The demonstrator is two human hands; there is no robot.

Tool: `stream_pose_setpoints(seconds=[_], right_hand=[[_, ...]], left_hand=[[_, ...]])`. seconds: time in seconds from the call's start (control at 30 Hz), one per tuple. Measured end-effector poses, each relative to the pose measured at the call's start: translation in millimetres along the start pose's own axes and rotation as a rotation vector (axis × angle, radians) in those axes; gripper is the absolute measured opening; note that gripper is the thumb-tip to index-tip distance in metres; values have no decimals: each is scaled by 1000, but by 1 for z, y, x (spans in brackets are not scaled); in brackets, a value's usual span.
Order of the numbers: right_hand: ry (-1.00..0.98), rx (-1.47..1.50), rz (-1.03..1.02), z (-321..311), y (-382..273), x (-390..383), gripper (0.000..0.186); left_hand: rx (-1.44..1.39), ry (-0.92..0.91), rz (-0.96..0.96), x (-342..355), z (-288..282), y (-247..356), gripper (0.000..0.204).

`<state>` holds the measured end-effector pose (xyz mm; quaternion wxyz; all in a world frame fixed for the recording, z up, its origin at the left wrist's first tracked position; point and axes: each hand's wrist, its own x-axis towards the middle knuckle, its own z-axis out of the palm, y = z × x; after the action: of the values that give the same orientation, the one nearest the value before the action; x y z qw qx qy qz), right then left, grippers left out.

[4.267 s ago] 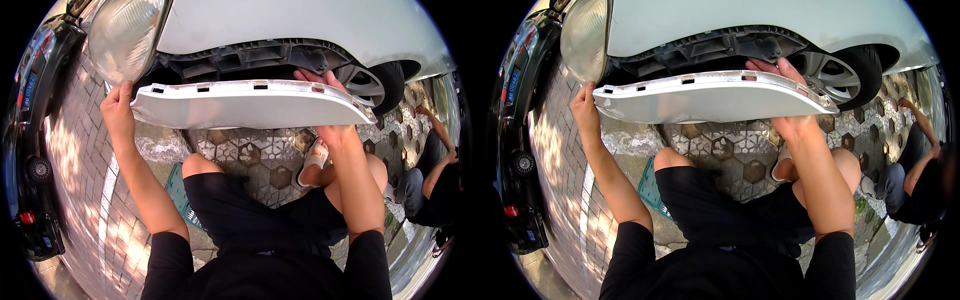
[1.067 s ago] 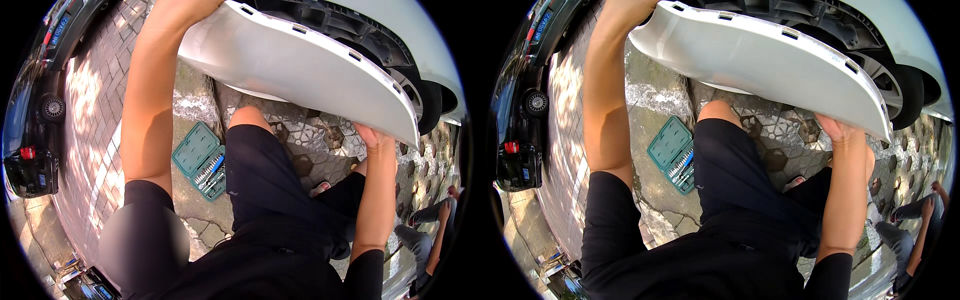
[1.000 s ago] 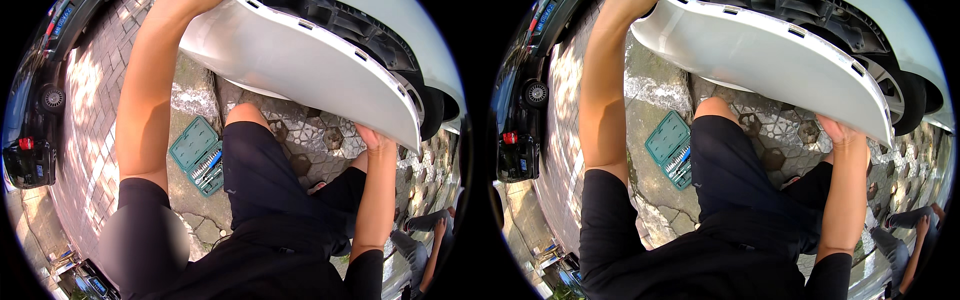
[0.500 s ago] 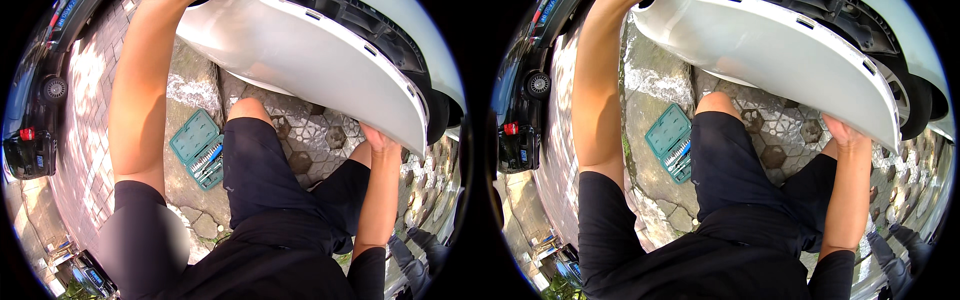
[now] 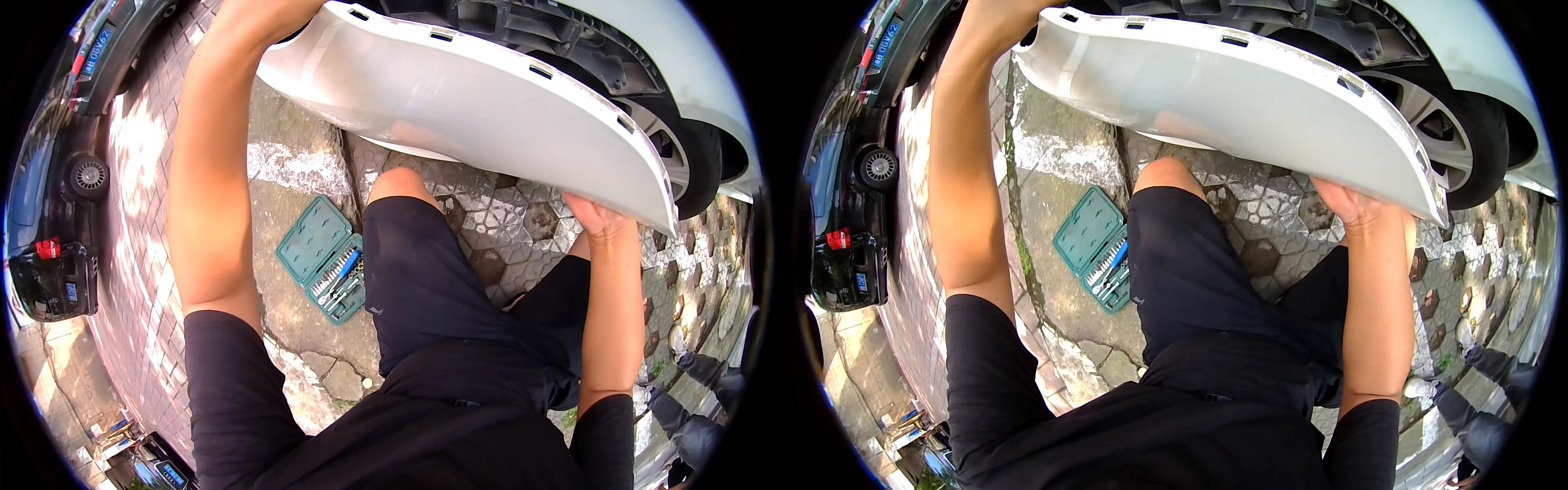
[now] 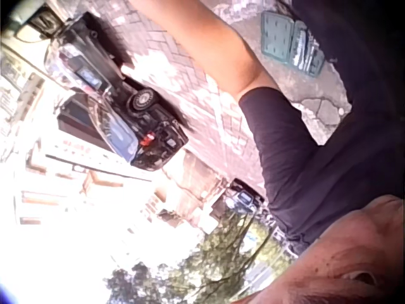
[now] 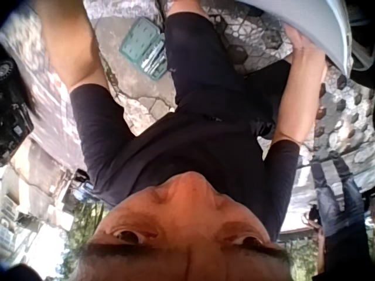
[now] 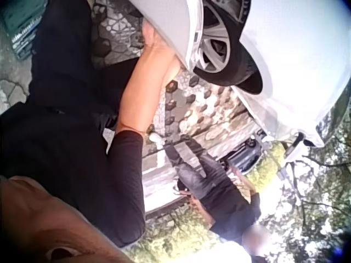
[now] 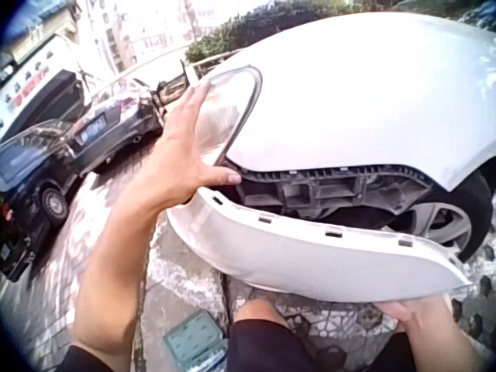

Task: The person kneels beside a white car and uses a screwdriver to remove fasteners from the front bumper. They detach the bumper, reposition it, and then reattach it, pressing along the edges to secure it back in place.

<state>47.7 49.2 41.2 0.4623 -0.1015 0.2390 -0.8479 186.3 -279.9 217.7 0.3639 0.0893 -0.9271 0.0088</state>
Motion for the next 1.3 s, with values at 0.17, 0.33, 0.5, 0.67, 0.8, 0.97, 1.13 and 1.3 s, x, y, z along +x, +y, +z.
stream_pose_setpoints(seconds=[0.17, 0.33, 0.5, 0.67, 0.8, 0.97, 1.13, 1.3], right_hand=[[124, 2, -14, -7, 1, 3, 28], [122, 58, 31, 6, 3, -3, 27], [298, -95, 50, 29, 1, 6, 40], [210, -67, 60, 14, 1, 1, 37], [89, 46, 55, 6, 2, 4, 32], [63, 52, 45, 16, -1, 6, 31], [-24, 163, 40, 13, -1, 5, 31], [107, 102, 40, 2, 8, 9, 29]], left_hand=[[-2, -68, -39, 7, -7, 1, 124], [-44, -55, -18, 9, -3, 0, 127], [-117, -21, 5, 12, 0, 1, 130], [-69, -97, -58, 16, -6, 16, 130], [-29, -108, -97, 13, -12, 15, 130], [22, -110, -81, 14, -12, 17, 131], [-22, -132, -148, 17, -13, 23, 131], [7, -146, -169, 13, -17, 21, 131]])
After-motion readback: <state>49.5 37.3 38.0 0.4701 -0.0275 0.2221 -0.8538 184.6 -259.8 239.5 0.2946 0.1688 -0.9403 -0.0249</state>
